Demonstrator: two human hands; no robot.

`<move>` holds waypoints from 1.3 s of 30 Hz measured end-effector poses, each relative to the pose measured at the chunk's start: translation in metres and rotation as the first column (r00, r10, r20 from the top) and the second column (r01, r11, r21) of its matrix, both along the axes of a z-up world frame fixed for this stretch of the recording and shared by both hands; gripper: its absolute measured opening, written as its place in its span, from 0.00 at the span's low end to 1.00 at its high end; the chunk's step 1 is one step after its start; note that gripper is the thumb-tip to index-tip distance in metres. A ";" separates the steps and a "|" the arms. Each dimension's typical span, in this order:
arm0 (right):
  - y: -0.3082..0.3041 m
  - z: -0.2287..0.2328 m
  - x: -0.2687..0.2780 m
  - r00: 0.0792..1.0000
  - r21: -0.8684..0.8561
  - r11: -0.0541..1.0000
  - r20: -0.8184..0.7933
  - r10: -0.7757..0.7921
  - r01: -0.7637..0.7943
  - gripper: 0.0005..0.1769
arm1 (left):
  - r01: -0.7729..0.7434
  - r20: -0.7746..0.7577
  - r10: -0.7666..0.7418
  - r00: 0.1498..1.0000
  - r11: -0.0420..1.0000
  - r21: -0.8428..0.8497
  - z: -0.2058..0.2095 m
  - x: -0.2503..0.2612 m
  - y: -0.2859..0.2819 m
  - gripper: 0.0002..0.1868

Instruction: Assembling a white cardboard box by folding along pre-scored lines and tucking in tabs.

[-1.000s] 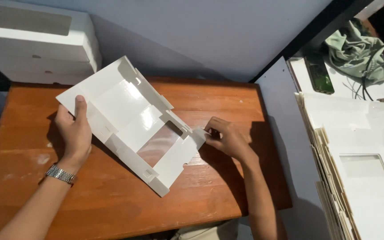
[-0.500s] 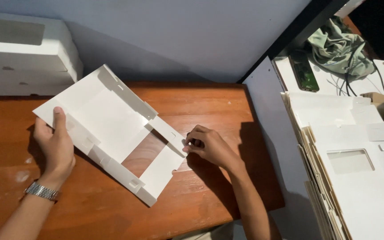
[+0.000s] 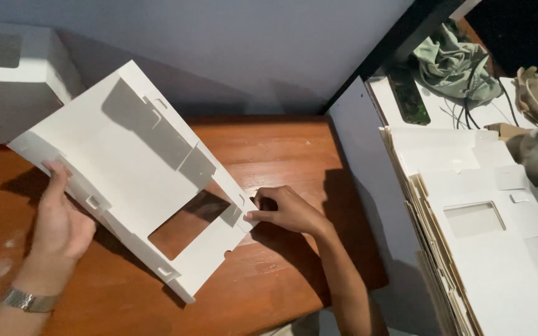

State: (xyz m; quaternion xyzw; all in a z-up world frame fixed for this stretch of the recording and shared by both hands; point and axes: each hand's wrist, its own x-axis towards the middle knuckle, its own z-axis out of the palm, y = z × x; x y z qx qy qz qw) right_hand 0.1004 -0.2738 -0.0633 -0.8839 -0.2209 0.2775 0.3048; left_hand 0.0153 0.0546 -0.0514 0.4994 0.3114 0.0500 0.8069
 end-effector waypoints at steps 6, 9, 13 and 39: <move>0.004 -0.003 -0.008 0.944 0.442 0.870 -0.129 0.302 -0.218 0.22 | -0.018 0.059 0.017 0.998 0.999 0.026 -0.007 -0.006 0.009 0.33; 0.009 -0.011 -0.013 0.949 0.542 0.823 -0.135 0.286 -0.171 0.24 | -0.099 -0.062 0.099 0.993 0.995 0.017 0.010 -0.007 0.003 0.36; 0.012 -0.015 -0.013 0.953 0.556 0.806 -0.074 0.293 -0.205 0.23 | -0.134 0.007 0.134 0.991 0.991 0.013 -0.002 -0.005 0.013 0.36; -0.005 -0.057 0.004 0.974 0.449 0.883 0.226 0.035 -0.136 0.21 | -0.004 0.152 0.004 0.988 1.000 -0.007 -0.003 -0.006 0.002 0.37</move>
